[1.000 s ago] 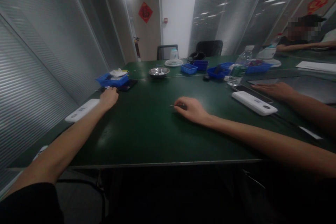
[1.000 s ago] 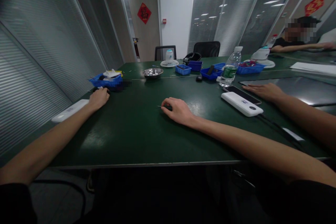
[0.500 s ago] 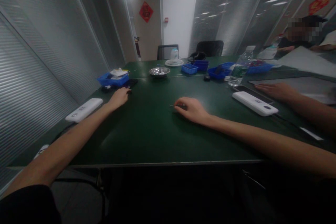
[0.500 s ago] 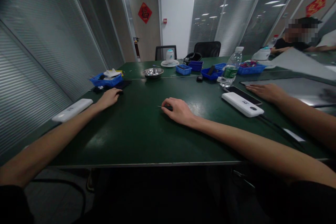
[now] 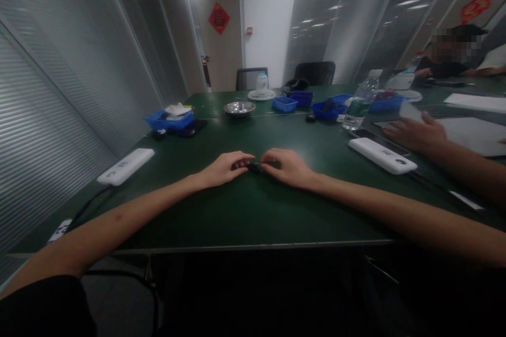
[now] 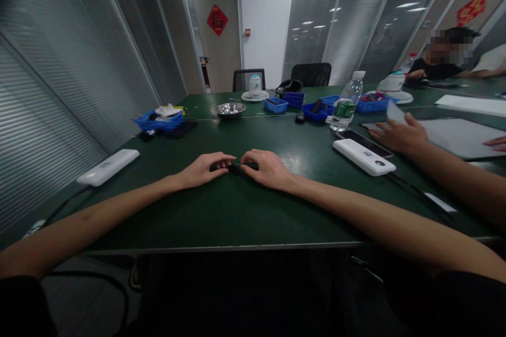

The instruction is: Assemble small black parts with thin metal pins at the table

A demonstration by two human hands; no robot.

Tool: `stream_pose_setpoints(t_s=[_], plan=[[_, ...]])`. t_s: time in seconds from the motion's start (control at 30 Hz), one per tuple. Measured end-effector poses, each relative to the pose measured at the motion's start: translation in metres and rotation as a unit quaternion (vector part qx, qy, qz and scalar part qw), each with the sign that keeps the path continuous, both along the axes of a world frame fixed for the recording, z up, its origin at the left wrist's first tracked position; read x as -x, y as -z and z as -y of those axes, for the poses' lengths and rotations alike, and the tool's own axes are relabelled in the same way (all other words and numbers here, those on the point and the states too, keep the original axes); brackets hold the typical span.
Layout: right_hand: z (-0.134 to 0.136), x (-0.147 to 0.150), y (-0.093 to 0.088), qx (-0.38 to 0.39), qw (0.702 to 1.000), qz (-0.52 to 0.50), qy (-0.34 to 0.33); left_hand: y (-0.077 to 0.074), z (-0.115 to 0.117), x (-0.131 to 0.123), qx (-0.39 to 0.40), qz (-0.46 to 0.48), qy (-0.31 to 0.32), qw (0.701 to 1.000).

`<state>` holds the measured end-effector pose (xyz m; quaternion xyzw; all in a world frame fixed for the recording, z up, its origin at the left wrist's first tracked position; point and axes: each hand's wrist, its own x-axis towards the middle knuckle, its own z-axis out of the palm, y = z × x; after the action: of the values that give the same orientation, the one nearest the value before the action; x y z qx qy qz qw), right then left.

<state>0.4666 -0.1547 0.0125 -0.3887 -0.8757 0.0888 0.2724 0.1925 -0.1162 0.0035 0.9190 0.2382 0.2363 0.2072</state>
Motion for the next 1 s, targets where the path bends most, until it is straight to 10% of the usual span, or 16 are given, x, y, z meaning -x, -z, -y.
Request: stream_pose_setpoints(t_s=[0.6, 1.0], plan=[[0.008, 0.0, -0.004, -0.007, 0.999, -0.033, -0.03, -0.005, -0.032, 0.027, 0.029, -0.04, -0.001, 0.999], [0.007, 0.001, -0.004, -0.01, 0.999, -0.016, -0.028, -0.002, -0.135, 0.18, 0.019, -0.136, -0.358, 0.924]])
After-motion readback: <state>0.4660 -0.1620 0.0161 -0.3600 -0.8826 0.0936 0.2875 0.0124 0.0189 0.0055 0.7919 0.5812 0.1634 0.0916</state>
